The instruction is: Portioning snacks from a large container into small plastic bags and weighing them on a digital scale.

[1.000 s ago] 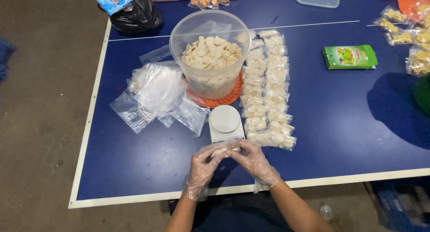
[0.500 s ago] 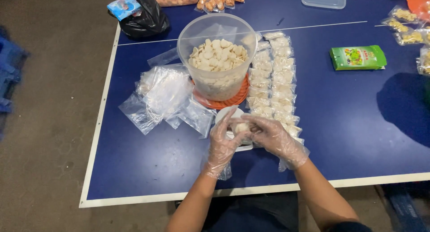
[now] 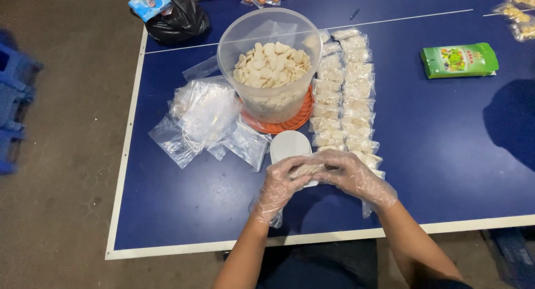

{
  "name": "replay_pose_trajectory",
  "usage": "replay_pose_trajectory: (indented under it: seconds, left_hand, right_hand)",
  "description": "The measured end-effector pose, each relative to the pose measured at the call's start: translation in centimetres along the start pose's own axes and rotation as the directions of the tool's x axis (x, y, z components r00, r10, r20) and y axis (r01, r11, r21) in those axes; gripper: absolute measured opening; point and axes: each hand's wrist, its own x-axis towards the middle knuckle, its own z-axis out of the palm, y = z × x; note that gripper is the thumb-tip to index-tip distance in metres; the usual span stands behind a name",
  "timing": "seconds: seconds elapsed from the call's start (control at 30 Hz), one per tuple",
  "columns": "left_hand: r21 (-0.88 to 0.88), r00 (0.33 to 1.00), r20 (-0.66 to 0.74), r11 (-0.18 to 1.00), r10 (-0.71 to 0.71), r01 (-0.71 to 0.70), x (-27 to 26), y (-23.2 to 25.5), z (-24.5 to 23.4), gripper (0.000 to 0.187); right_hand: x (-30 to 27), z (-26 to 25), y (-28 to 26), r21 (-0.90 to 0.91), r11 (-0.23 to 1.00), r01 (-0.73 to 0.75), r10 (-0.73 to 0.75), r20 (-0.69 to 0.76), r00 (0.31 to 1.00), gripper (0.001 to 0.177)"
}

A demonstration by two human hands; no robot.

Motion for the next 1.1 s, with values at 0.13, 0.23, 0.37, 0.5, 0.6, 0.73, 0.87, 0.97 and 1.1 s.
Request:
replay_pose_trajectory:
  seconds: [0.13, 0.23, 0.37, 0.5, 0.6, 0.73, 0.87, 0.97, 1.1]
  left_hand:
    - [-0.004, 0.997, 0.019, 0.997, -0.075, 0.075, -1.0, -1.6, -0.9, 0.062]
    - [-0.064, 0.967, -0.232, 0.994, -0.106, 0.093, -1.7, -5.6, -1.8, 0.048]
    - [0.199, 0.833, -0.551, 0.961, -0.051, 0.19, -2.1, -8.9, -3.9, 0.031]
    - [0.113, 0.68, -0.728, 0.962, -0.09, 0.248, -2.4, -13.0, -4.5, 0.029]
    - [0.081, 0.72, -0.675, 0.955, -0.158, 0.286, -2.5, -12.6, -4.8, 0.032]
    - [0.066, 0.69, -0.696, 0.94, -0.198, 0.336, -2.5, -12.7, -4.8, 0.028]
    - [0.059, 0.666, -0.708, 0.92, -0.236, 0.388, -2.9, -13.3, -4.7, 0.031]
    - [-0.013, 0.636, -0.711, 0.911, -0.299, 0.413, -3.3, -13.7, -4.5, 0.03]
    - [0.0, 0.639, -0.699, 0.893, -0.321, 0.449, -3.3, -13.6, -4.5, 0.028]
  right_hand:
    - [1.3, -1.8, 0.9, 0.041, 0.998, -0.054, 0.054, 0.006, 0.999, 0.034]
    - [3.7, -5.2, 2.3, 0.117, 0.972, -0.203, 0.221, -0.177, 0.959, 0.037]
    - [10.1, -10.5, 14.8, 0.019, 0.975, -0.222, 0.208, -0.427, 0.88, 0.042]
    - [18.2, -14.6, 22.2, -0.175, 0.923, -0.342, 0.198, -0.546, 0.814, 0.035]
    - [24.5, -16.2, 24.4, -0.339, 0.901, -0.27, 0.043, -0.55, 0.834, 0.032]
    - [31.6, -17.0, 29.8, -0.354, 0.899, -0.258, 0.044, -0.512, 0.858, 0.046]
    - [35.7, -16.7, 29.2, -0.632, 0.723, -0.28, 0.011, -0.395, 0.919, 0.029]
    - [37.6, -16.8, 27.1, -0.675, 0.619, -0.401, 0.236, -0.327, 0.915, 0.043]
    - [39.6, -17.8, 28.2, -0.573, 0.704, -0.419, 0.235, -0.369, 0.899, 0.034]
